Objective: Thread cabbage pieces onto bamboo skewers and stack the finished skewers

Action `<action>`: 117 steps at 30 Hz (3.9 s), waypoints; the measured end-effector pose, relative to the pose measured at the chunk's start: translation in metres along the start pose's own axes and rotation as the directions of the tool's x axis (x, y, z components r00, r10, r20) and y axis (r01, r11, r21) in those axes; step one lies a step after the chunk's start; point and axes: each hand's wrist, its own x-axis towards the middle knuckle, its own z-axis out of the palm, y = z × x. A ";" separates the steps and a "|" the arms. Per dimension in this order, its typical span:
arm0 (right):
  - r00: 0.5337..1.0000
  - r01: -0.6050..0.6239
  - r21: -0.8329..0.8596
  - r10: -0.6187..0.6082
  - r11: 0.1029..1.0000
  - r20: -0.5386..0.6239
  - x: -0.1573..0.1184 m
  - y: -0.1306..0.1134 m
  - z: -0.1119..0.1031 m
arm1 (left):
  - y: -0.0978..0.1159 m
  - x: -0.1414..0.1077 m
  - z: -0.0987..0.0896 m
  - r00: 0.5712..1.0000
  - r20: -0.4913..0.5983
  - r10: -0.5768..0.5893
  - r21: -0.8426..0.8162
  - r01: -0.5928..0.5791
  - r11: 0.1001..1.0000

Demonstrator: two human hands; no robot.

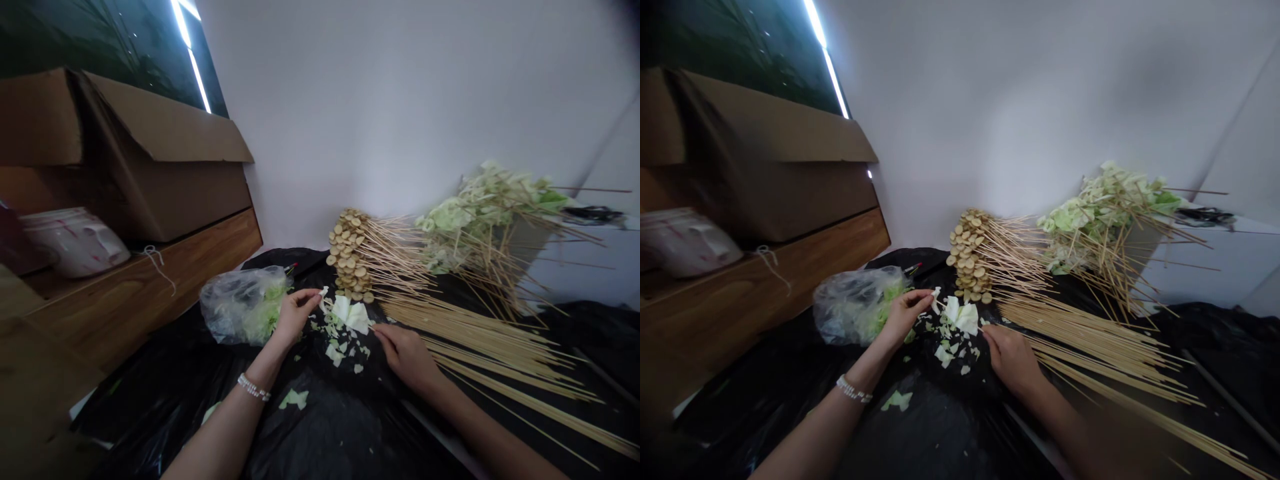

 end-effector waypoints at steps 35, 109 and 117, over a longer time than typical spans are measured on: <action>0.997 -0.002 0.065 -0.003 0.998 0.079 -0.004 -0.001 0.004 | -0.001 -0.017 0.011 0.916 -0.133 0.379 0.388 -0.304 0.870; 0.991 0.069 0.000 -0.069 0.998 -0.112 -0.003 -0.005 0.002 | -0.008 -0.007 0.012 0.996 -0.084 0.026 0.006 -0.026 1.000; 0.991 0.112 -0.066 -0.116 0.991 -0.061 -0.004 -0.005 0.002 | -0.007 -0.012 0.018 0.997 0.068 0.031 -0.013 -0.031 0.999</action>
